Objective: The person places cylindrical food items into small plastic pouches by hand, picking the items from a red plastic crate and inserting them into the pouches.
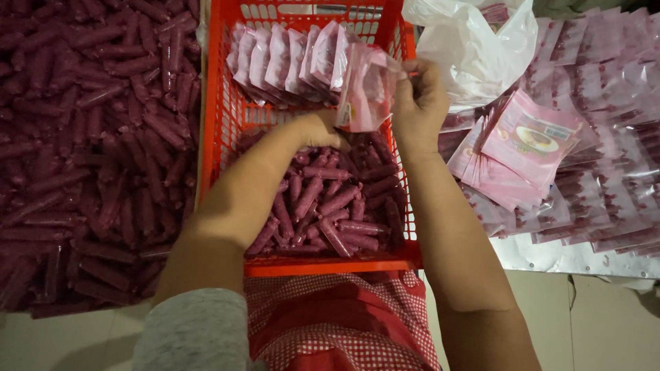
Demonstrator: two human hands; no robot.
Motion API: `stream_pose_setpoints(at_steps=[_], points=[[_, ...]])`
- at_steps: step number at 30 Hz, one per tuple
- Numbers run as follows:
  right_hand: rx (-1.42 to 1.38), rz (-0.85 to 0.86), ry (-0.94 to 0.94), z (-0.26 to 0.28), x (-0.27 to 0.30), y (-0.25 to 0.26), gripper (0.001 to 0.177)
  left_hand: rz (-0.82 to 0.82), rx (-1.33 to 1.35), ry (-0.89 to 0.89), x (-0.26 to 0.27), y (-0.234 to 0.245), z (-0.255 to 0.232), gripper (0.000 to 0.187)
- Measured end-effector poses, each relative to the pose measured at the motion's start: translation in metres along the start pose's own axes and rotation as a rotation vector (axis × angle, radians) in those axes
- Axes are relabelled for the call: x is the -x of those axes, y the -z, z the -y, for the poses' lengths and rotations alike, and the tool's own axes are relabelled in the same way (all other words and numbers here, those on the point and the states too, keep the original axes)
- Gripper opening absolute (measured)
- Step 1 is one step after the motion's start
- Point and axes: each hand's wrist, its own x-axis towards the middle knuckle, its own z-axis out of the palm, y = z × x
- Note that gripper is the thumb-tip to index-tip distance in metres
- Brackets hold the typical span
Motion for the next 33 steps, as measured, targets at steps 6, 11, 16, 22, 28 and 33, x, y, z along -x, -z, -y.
stream_pose_setpoints(at_steps=[6, 11, 16, 22, 28, 33], points=[[-0.113, -0.128, 0.132, 0.007, -0.002, 0.005, 0.02, -0.191, 0.471, 0.151, 0.029, 0.03, 0.006, 0.027], [-0.07, -0.172, 0.096, 0.001, -0.001, 0.003, 0.021, -0.207, 0.569, 0.302, 0.126, 0.084, -0.058, 0.022], [0.103, 0.023, 0.143, 0.002, 0.005, -0.003, 0.031, -0.401, 0.634, 0.035, 0.129, 0.085, -0.013, 0.021], [0.179, 0.304, 0.033, 0.0, 0.013, -0.018, 0.025, -0.531, 1.166, -0.028, 0.162, 0.09, -0.066, 0.023], [0.243, 0.25, -0.011, -0.005, 0.016, -0.023, 0.013, -0.773, 0.57, -0.331, 0.149, 0.067, -0.094, 0.024], [0.101, 0.281, -0.058, 0.003, 0.019, -0.023, 0.01, -0.761, 0.131, -0.556, 0.121, 0.046, -0.098, 0.023]])
